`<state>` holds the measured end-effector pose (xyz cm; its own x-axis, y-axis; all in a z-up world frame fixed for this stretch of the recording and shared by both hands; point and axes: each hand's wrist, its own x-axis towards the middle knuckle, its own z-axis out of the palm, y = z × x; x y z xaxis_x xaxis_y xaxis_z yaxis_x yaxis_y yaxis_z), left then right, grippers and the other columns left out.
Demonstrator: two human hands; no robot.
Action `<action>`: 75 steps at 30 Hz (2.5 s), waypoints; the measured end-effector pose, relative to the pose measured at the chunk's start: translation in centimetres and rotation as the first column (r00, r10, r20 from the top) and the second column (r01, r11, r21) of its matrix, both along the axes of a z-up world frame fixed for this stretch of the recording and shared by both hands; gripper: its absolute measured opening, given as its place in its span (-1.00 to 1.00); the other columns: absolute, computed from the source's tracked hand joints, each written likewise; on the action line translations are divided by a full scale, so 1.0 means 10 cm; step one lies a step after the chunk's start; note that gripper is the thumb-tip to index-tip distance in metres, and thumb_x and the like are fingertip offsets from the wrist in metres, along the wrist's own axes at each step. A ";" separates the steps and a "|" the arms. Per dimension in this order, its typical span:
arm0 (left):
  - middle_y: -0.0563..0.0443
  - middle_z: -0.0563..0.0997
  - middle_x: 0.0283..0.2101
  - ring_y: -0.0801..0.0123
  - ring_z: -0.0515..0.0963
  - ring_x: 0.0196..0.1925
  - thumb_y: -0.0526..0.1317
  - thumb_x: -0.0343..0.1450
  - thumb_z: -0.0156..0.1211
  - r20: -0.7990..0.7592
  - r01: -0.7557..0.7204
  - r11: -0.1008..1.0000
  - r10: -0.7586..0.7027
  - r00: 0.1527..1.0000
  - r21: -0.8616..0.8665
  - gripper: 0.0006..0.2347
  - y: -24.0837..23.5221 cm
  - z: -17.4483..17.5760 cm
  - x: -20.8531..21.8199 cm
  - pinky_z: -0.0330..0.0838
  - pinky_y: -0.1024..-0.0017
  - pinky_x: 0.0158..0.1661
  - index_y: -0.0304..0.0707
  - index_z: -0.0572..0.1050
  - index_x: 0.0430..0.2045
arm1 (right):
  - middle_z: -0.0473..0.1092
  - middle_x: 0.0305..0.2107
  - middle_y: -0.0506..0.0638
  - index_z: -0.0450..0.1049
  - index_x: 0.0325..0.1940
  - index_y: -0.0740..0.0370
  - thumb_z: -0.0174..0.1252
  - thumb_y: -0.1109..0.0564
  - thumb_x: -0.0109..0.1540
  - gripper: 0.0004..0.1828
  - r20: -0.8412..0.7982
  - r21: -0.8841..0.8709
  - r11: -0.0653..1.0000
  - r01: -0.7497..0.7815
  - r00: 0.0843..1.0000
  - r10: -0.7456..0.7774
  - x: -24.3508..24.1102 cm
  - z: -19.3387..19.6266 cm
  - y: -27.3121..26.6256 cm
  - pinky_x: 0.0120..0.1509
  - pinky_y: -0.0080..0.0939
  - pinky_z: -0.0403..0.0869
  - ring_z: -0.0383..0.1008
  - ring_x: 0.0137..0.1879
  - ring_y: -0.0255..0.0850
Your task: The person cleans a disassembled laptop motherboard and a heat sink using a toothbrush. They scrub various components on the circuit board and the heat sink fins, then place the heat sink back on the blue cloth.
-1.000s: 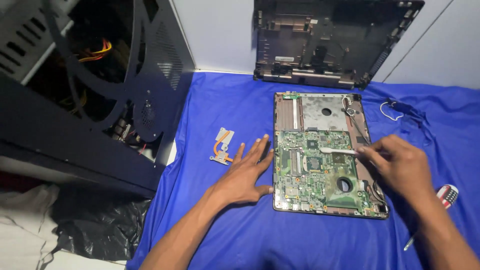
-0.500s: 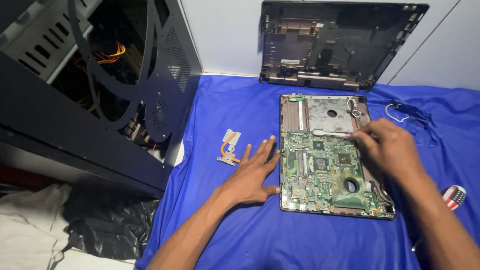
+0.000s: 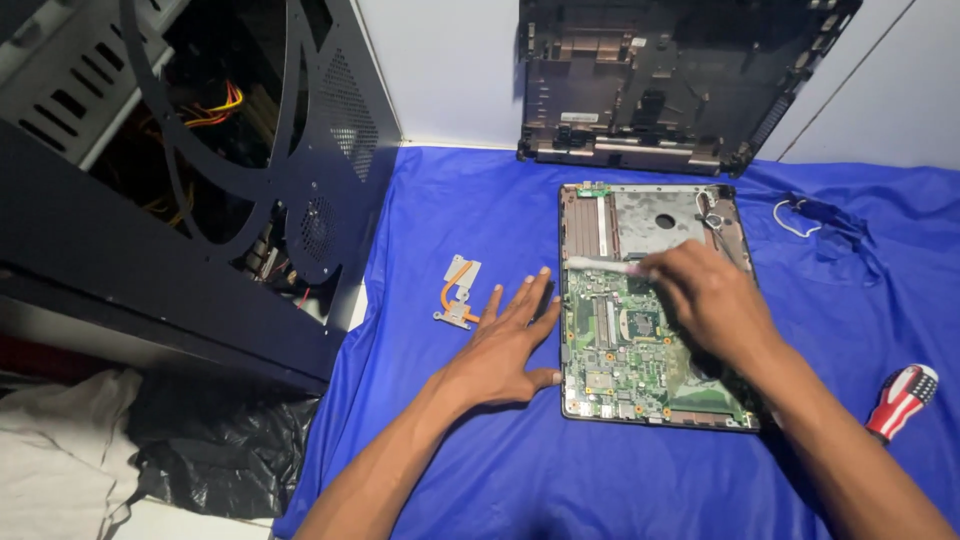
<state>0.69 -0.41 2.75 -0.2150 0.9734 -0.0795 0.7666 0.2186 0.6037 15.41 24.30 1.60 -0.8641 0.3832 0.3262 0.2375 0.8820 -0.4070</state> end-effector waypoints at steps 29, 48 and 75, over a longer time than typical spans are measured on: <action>-0.30 -0.38 0.57 -0.09 -0.32 0.61 -0.06 0.35 0.36 -0.140 0.062 0.998 -0.060 0.988 0.010 -0.18 0.03 -0.36 -0.06 -0.49 -0.14 0.44 -0.36 -0.01 0.45 | 0.55 -0.27 -0.13 0.60 -0.07 -0.01 0.12 0.06 0.28 -0.81 0.017 -0.132 0.966 -0.224 0.973 0.228 0.76 0.15 -0.52 -0.02 -0.24 0.48 0.61 -0.16 -0.22; -0.30 -0.40 0.56 -0.09 -0.35 0.60 -0.08 0.35 0.34 -0.155 0.063 0.998 -0.065 0.986 -0.015 -0.19 0.05 -0.27 -0.09 -0.53 -0.12 0.43 -0.32 -0.01 0.46 | 0.52 -0.26 -0.09 0.57 0.01 -0.05 0.14 0.13 0.26 -0.75 0.016 -0.047 0.992 -0.121 0.992 0.122 1.20 0.08 -0.42 0.01 -0.25 0.47 0.59 -0.14 -0.20; -0.29 -0.41 0.56 -0.09 -0.36 0.60 -0.07 0.36 0.34 -0.134 0.066 0.998 -0.068 0.989 -0.018 -0.19 0.04 -0.27 -0.08 -0.55 -0.10 0.44 -0.36 -0.02 0.45 | 0.55 -0.19 -0.21 0.62 -0.05 -0.17 0.17 0.12 0.22 -0.74 0.058 -0.027 1.000 -0.007 0.998 0.009 1.52 0.06 -0.35 -0.03 -0.26 0.49 0.60 -0.09 -0.30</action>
